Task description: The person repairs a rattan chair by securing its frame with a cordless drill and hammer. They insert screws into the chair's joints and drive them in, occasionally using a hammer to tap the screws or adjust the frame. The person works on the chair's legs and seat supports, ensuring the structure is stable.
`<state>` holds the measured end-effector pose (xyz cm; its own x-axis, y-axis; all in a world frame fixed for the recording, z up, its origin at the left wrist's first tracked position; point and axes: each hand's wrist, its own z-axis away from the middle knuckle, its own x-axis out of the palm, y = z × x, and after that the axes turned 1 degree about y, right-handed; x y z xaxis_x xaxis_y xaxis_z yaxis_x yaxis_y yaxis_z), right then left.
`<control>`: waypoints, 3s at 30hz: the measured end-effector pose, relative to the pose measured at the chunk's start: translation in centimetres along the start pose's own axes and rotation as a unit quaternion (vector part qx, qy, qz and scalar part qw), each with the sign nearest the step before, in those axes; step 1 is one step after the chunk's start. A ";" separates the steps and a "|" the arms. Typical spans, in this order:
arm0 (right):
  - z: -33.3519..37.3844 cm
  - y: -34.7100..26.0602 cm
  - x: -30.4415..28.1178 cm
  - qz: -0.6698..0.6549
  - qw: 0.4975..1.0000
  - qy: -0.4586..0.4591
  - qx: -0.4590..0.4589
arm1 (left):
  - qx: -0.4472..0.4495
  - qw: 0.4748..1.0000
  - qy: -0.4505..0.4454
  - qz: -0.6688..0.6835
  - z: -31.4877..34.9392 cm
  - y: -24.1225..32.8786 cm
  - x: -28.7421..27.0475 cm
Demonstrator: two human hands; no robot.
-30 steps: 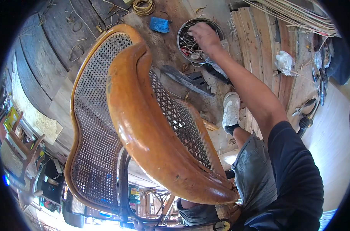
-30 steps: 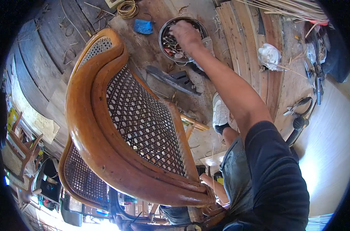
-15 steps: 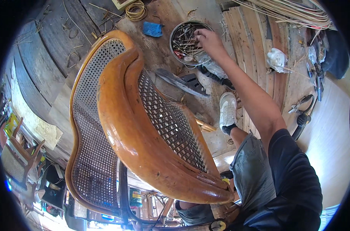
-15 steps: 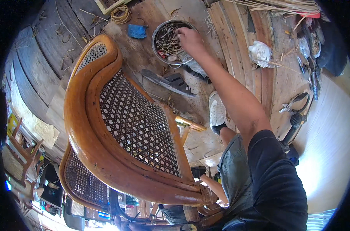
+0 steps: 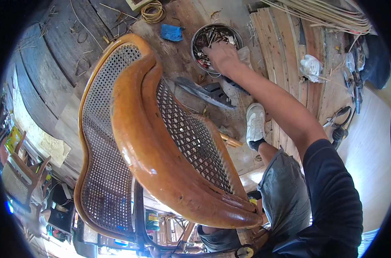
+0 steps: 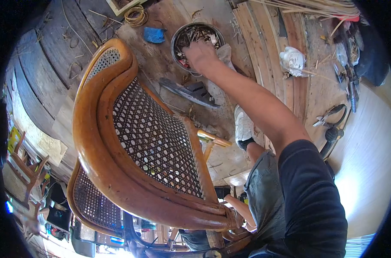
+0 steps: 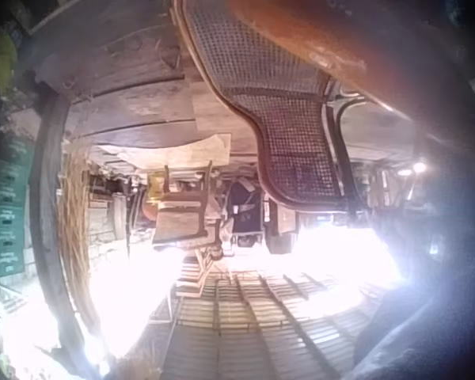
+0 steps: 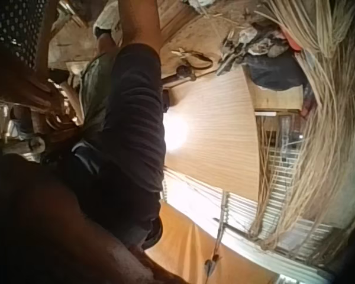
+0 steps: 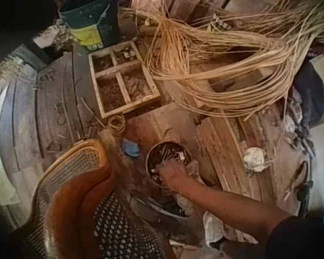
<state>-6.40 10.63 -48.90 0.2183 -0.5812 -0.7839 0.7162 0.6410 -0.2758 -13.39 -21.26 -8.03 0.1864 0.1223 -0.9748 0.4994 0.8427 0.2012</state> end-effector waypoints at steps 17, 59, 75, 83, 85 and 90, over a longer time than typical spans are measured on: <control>-2.7 0.2 1.1 -0.035 0.997 0.074 -0.011 | 0.003 1.000 0.003 0.009 0.2 0.1 0.0; -2.6 3.1 2.1 -0.349 0.906 0.123 0.204 | -0.022 0.995 0.066 0.077 0.7 1.2 0.9; -0.1 3.2 0.4 -0.769 0.616 -0.021 0.171 | -0.048 0.997 0.018 0.051 1.5 1.0 -1.5; 3.8 2.6 -1.0 -0.696 0.682 0.046 0.220 | -0.115 0.992 -0.051 -0.007 0.7 2.5 -2.1; 7.9 0.7 -3.0 -0.656 0.722 -0.009 0.217 | -0.241 0.968 -0.027 0.062 -1.4 5.8 -2.7; 20.9 -0.9 -5.9 -0.711 0.665 -0.047 0.224 | -0.189 0.929 0.046 0.314 -4.5 9.3 -5.3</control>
<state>5.55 3.02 -32.44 -0.8655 -0.4820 0.1364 0.3636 -0.7917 -0.4908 -13.55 -11.66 -1.38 0.2578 0.6814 -0.6850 -0.0199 0.7125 0.7013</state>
